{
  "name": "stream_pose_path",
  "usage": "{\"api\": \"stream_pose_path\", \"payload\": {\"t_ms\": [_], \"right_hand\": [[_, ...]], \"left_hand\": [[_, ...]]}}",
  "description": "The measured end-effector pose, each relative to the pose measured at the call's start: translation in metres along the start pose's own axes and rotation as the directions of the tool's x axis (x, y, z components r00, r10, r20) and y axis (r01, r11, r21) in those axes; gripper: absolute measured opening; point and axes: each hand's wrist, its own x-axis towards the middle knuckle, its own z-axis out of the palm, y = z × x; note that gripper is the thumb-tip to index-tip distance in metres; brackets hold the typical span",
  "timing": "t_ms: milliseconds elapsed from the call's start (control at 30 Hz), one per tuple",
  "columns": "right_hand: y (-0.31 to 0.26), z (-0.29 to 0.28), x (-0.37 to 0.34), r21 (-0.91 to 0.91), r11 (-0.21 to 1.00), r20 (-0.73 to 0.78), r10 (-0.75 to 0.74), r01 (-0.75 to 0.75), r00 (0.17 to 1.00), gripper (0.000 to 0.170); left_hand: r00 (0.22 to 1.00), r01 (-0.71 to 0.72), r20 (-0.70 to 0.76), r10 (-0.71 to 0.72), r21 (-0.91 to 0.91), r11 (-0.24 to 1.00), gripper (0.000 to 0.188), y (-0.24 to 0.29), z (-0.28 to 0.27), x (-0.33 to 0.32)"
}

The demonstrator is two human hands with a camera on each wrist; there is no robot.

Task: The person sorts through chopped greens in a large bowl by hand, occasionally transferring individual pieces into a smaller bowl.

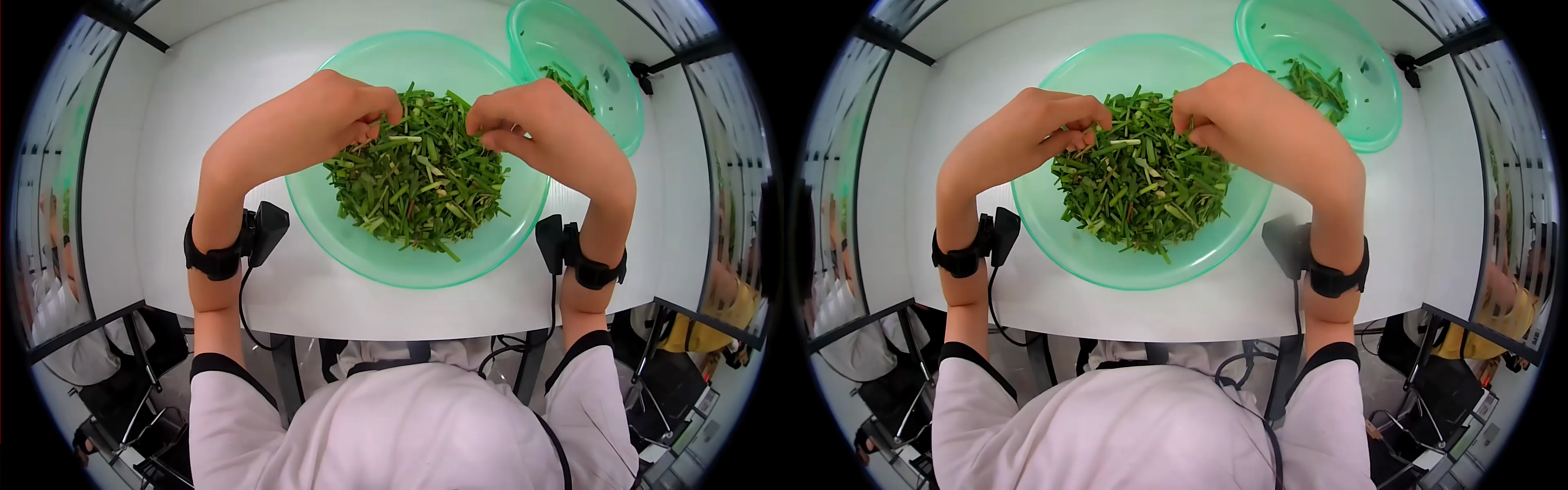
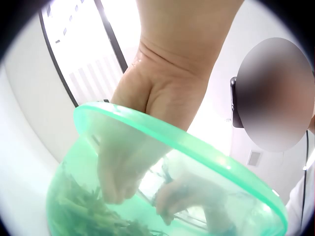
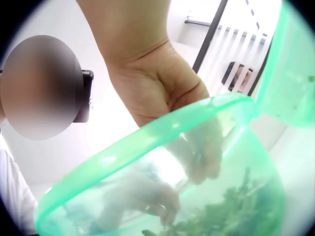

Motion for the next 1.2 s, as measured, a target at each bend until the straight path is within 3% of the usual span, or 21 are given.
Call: {"api": "stream_pose_path", "payload": {"t_ms": [100,300,433,633,733,933,1033,1133,1200], "right_hand": [[0.0,0.0,0.001,-0.035,0.999,-0.028,-0.033,0.032,0.999,0.011],[0.004,-0.001,0.001,-0.022,0.999,0.01,-0.046,0.046,0.999,0.011],[0.003,-0.001,0.001,-0.036,0.999,0.014,-0.04,0.041,0.999,0.012],[0.004,-0.001,-0.001,-0.05,0.996,0.011,-0.077,0.077,0.997,0.012],[-0.008,-0.005,0.002,0.05,0.991,0.058,0.121,-0.124,0.991,0.013],[-0.006,-0.003,0.001,0.074,0.985,0.075,0.149,-0.154,0.986,0.014],[-0.003,0.0,0.0,0.037,0.991,0.058,0.126,-0.128,0.99,0.014],[0.003,0.001,-0.002,0.015,0.989,0.096,0.142,-0.144,0.985,0.018],[0.0,0.0,-0.001,0.018,0.989,0.111,0.146,-0.149,0.983,0.018]], "left_hand": [[0.997,-0.065,-0.034,0.067,0.037,0.997,0.02,-0.001,0.001,0.0],[0.997,-0.067,-0.039,0.07,0.07,0.995,0.019,0.002,0.0,-0.002],[0.997,0.075,0.017,-0.076,0.042,0.996,0.021,0.003,0.003,0.0],[0.992,0.125,0.033,-0.125,0.015,0.992,0.022,0.008,0.004,0.002],[0.984,0.164,0.053,-0.169,0.099,0.982,0.021,0.014,0.005,0.004],[0.996,0.065,-0.079,-0.05,0.2,0.978,0.018,0.014,0.015,0.01],[0.996,0.064,-0.07,-0.051,0.196,0.978,0.017,0.013,0.02,0.011],[0.985,0.171,-0.035,-0.168,0.208,0.963,0.017,0.02,0.021,0.015],[0.99,0.139,-0.049,-0.131,0.246,0.959,0.016,0.015,0.026,0.016]]}}
